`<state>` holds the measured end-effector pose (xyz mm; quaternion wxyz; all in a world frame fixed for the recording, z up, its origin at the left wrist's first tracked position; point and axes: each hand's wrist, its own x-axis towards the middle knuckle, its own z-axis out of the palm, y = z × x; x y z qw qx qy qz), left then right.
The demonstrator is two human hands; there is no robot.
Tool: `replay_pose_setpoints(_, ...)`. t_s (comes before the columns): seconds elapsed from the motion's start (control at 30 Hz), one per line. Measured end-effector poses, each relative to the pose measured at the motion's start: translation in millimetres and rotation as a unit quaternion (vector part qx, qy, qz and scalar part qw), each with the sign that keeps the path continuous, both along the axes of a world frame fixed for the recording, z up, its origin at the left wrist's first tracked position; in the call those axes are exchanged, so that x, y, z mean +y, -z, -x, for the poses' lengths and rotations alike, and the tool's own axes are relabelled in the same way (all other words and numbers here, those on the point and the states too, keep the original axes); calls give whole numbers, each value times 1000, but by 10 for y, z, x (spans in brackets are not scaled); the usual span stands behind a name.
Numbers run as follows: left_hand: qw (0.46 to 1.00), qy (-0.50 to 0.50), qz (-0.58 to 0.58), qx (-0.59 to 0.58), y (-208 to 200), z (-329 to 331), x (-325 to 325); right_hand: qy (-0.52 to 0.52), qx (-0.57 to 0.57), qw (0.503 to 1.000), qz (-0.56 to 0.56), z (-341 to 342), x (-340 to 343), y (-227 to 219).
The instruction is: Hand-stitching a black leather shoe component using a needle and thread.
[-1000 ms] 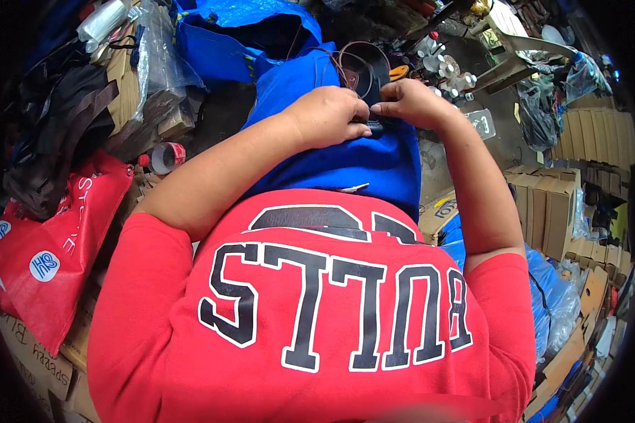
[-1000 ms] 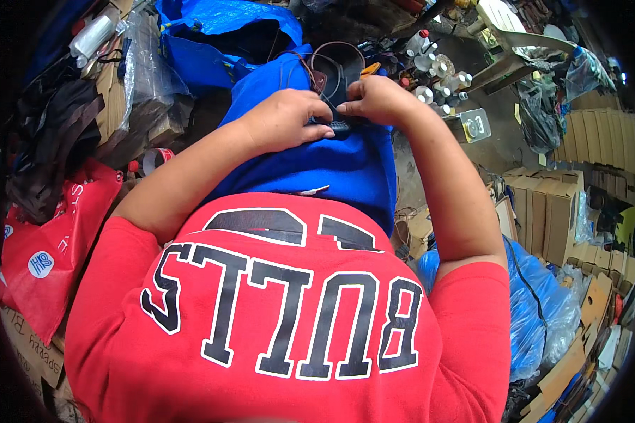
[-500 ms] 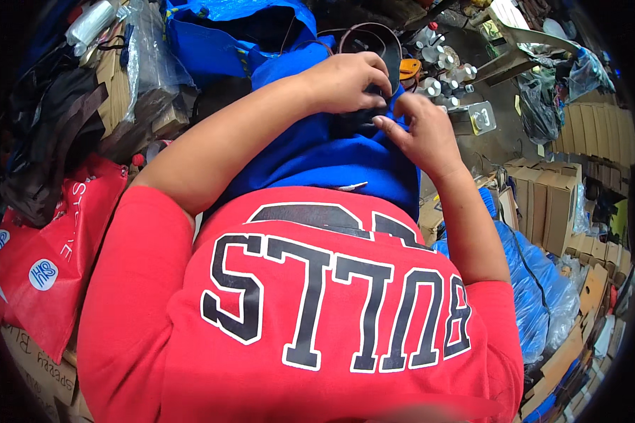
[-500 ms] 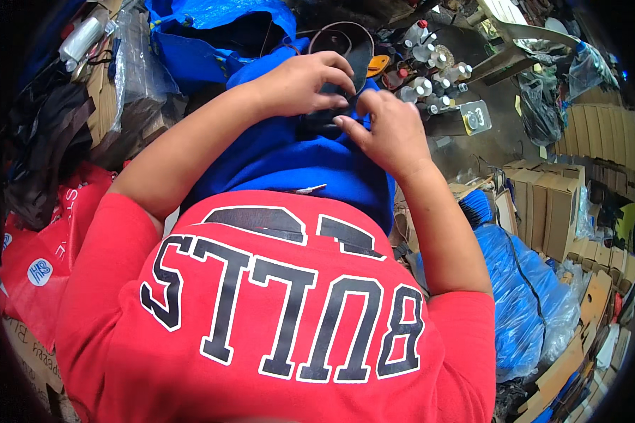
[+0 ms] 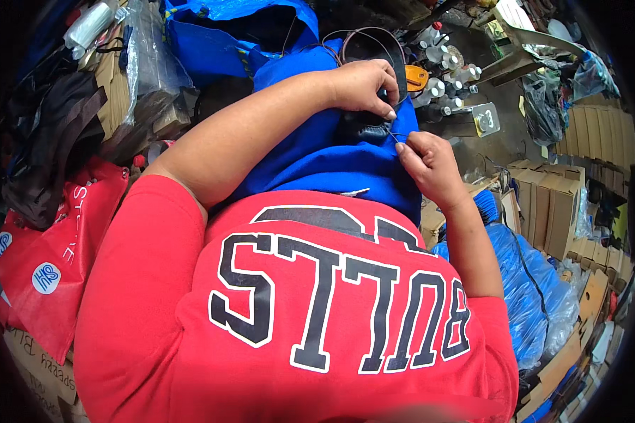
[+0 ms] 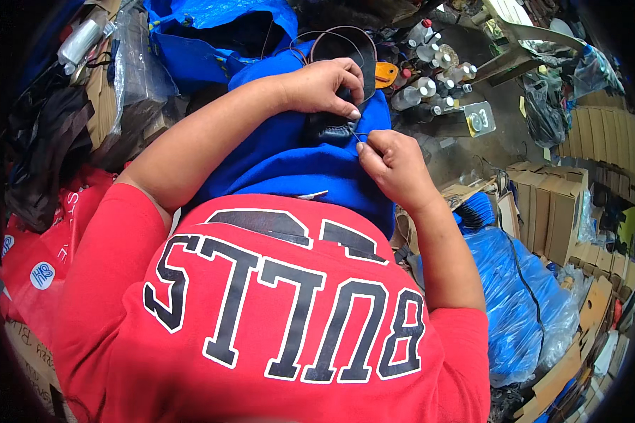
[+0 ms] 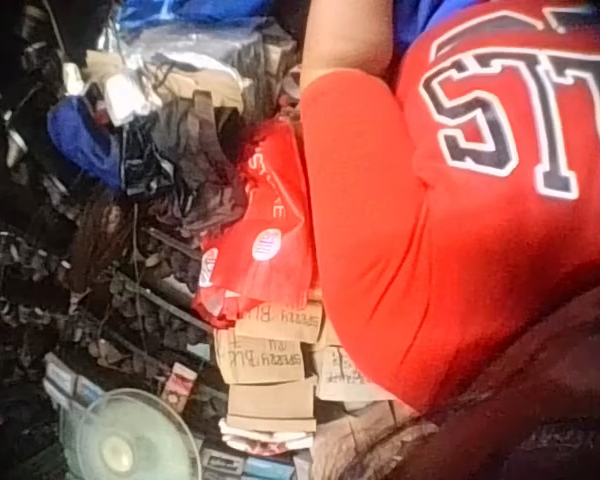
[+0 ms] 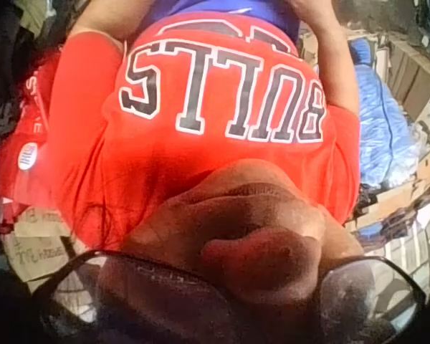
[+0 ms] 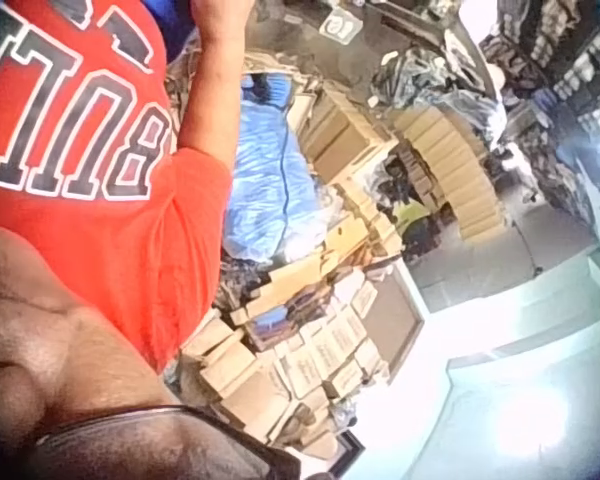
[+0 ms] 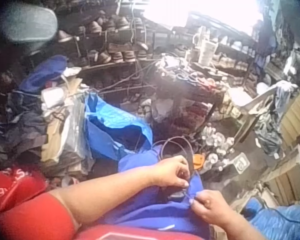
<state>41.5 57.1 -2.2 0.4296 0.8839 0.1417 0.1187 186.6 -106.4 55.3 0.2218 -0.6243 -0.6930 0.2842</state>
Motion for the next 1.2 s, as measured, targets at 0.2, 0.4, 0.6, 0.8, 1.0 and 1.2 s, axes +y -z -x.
replay_pose_setpoints(0.2,1000,-6,-22,11,-22,-12,96,64,137,988,-15,-8,-139,-338)
replay_pose_setpoints(0.4,998,52,29,34,-30,-39,178,72,28,997,8,-100,5,-140)
replay_pose_setpoints(0.6,993,89,56,60,-88,-13,221,58,-5,998,29,-117,52,-39)
replay_pose_setpoints(0.8,986,104,86,101,-124,-28,265,63,-72,995,24,-37,123,-153)
replay_pose_setpoints(1.0,985,103,93,102,-115,-35,252,56,-61,996,15,-7,134,-136)
replay_pose_setpoints(1.2,986,100,95,98,-98,-20,260,56,-96,994,11,30,185,-143)
